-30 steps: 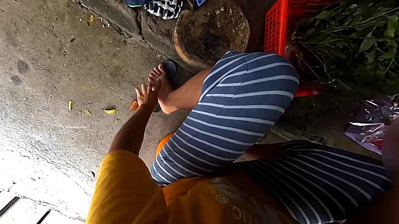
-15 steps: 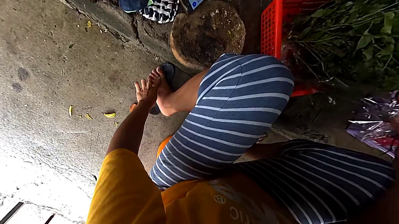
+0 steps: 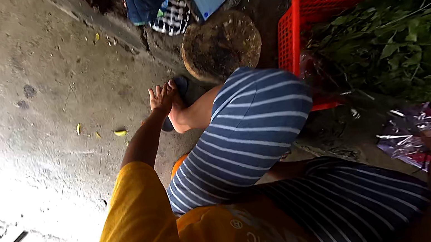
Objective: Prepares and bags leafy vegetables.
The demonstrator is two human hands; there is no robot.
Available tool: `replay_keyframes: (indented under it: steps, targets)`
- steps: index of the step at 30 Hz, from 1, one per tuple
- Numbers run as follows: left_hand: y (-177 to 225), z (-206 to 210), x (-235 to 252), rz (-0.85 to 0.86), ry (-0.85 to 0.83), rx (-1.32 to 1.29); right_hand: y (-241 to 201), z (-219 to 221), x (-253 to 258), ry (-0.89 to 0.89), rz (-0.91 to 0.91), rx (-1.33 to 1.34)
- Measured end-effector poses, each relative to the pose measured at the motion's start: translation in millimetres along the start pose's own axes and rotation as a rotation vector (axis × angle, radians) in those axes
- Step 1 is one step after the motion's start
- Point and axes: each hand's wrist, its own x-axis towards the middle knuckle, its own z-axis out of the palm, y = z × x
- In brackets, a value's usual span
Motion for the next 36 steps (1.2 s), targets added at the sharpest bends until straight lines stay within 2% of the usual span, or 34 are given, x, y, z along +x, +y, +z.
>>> replay_keyframes:
  steps: [8, 13, 18, 21, 24, 26, 36]
  targets:
    - [20.1, -36.7, -16.1, 0.020, -0.076, 0.023, 4.0, 2.3, -3.1, 0.042, -0.005, -0.158]
    - [25.9, -33.9, -26.3, -0.018, -0.115, 0.019, 7.3, 5.5, -6.5, 0.061, -0.039, -0.178]
    - [32.4, -40.9, -37.5, -0.066, -0.081, -0.013, 6.4, 5.5, -9.9, 0.097, -0.050, -0.152]
    - [23.4, -23.5, -47.0, -0.102, -0.075, -0.067, 14.0, 1.9, -9.7, 0.100, -0.057, -0.144]
    - [2.8, 26.6, -43.0, -0.090, 0.047, -0.092, 14.9, -1.5, -7.8, 0.047, -0.041, -0.140]
    - [-1.4, 37.7, -46.9, -0.088, 0.078, -0.077, 12.6, -1.5, -8.1, 0.024, -0.020, -0.124]
    - [-4.9, 24.7, -51.9, -0.192, 0.051, -0.185, 6.8, -2.3, -6.2, 0.023, 0.025, -0.088]
